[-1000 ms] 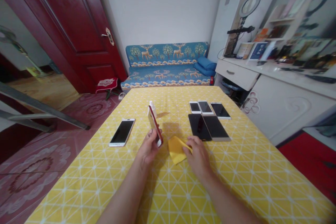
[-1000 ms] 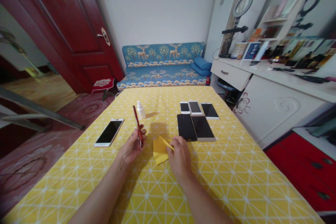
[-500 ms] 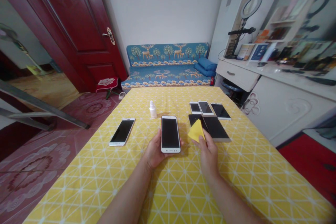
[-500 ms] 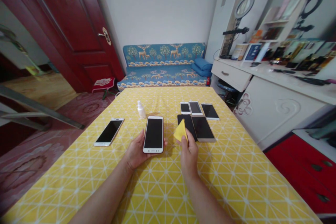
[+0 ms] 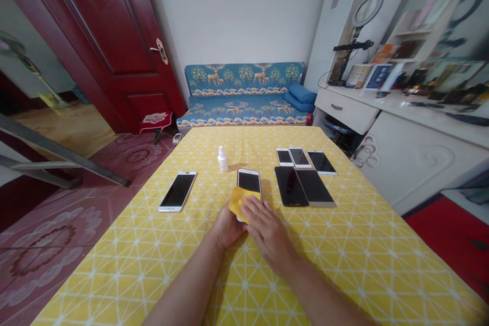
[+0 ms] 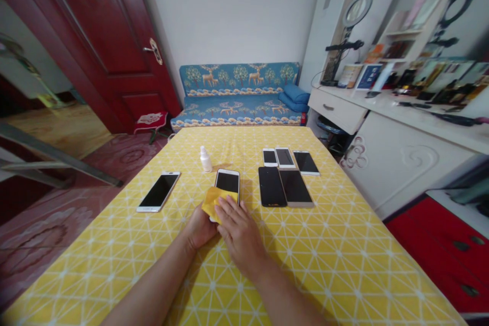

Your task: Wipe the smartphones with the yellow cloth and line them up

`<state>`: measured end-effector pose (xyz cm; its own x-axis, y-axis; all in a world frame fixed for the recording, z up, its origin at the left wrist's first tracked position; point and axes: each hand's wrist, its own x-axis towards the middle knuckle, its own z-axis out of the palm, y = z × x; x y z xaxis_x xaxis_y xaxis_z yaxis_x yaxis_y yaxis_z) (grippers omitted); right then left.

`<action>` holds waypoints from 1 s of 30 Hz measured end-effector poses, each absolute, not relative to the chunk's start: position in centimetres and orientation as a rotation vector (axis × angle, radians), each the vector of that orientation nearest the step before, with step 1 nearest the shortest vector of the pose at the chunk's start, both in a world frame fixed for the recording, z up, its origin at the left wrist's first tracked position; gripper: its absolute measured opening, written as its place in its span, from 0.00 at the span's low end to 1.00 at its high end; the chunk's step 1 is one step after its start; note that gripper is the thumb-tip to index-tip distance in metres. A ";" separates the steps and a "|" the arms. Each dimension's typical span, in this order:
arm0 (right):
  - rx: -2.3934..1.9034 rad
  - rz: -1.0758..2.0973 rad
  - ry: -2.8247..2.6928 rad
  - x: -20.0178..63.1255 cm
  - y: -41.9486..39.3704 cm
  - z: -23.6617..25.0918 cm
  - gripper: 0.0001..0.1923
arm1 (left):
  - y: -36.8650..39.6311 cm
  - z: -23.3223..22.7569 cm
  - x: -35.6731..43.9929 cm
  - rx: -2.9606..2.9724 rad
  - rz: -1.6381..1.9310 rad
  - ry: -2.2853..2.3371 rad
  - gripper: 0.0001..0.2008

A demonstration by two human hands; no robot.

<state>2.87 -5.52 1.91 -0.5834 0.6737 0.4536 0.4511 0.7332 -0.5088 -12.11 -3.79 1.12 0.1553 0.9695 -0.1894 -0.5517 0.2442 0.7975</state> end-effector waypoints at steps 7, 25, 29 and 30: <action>-1.076 0.381 -2.034 4.1 -3.8 0.6 0.29 | -4.9 2.8 -11.2 0.497 0.927 0.746 0.24; -0.741 0.377 -1.945 4.1 -4.2 1.7 0.24 | -5.3 3.3 -10.4 0.790 0.702 0.851 0.44; -0.654 0.397 -1.953 3.2 -5.1 1.7 0.25 | -5.2 2.6 -10.3 0.681 0.774 0.906 0.44; -0.633 0.404 -1.953 3.0 -5.3 1.7 0.26 | -5.1 2.4 -10.3 0.646 0.800 0.910 0.44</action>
<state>3.02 -5.27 1.70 -0.3609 0.5905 0.7218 0.2560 0.8070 -0.5322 -10.31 -5.11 2.35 0.3744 0.8220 -0.4291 -0.3208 0.5491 0.7718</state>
